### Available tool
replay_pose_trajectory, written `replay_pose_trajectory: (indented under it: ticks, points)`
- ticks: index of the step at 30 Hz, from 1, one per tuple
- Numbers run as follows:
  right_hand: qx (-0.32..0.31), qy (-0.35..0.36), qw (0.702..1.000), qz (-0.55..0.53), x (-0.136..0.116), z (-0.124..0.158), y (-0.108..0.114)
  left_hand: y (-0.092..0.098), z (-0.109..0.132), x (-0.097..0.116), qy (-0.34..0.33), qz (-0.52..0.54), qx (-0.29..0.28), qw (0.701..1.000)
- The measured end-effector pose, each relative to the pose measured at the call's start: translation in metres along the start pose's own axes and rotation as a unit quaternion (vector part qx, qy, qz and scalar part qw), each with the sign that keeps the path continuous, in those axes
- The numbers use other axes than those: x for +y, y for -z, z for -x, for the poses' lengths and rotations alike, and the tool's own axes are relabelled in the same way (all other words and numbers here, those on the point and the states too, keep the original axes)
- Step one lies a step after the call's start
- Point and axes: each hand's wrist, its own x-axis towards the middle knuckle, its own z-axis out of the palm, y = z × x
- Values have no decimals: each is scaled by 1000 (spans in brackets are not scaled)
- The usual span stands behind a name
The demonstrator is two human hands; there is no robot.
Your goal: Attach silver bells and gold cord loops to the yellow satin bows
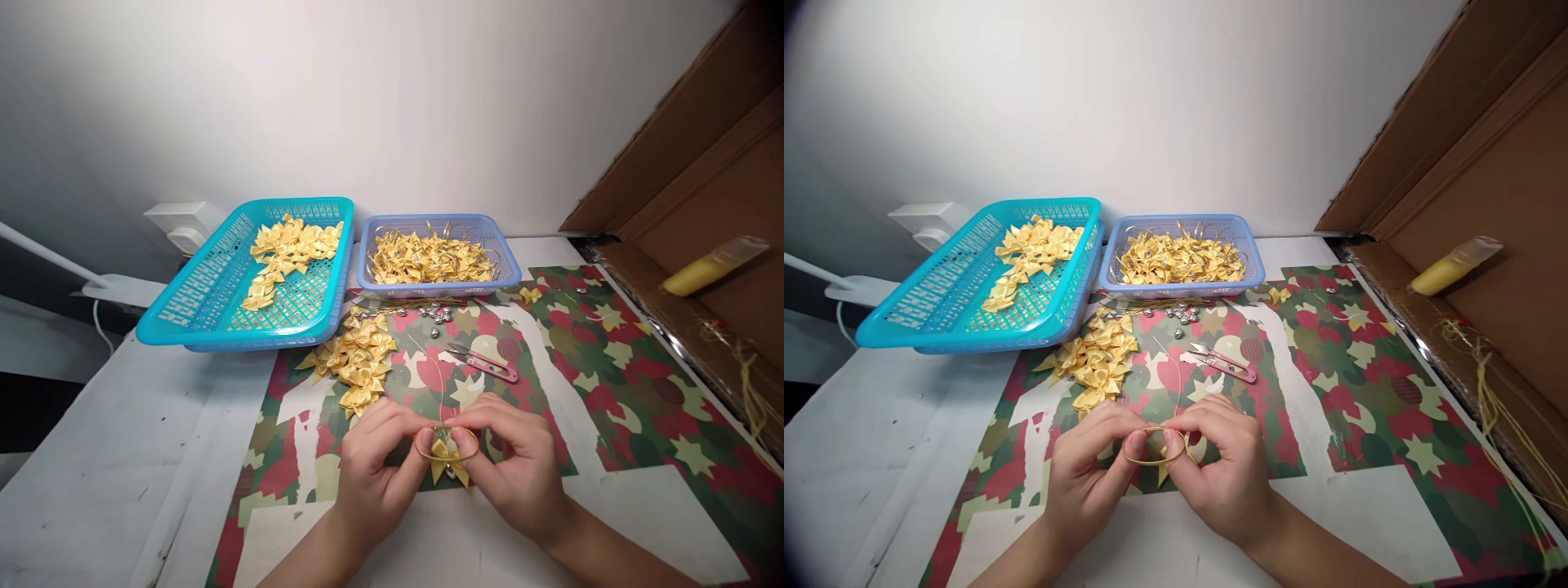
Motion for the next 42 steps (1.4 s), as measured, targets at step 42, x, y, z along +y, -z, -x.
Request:
replay_pose_trajectory:
  ticks: [42]
  points:
    - [18, 0, 1000, 11, 2, 2, -5, -1, 1, 1, -28, -15, 12, 999]
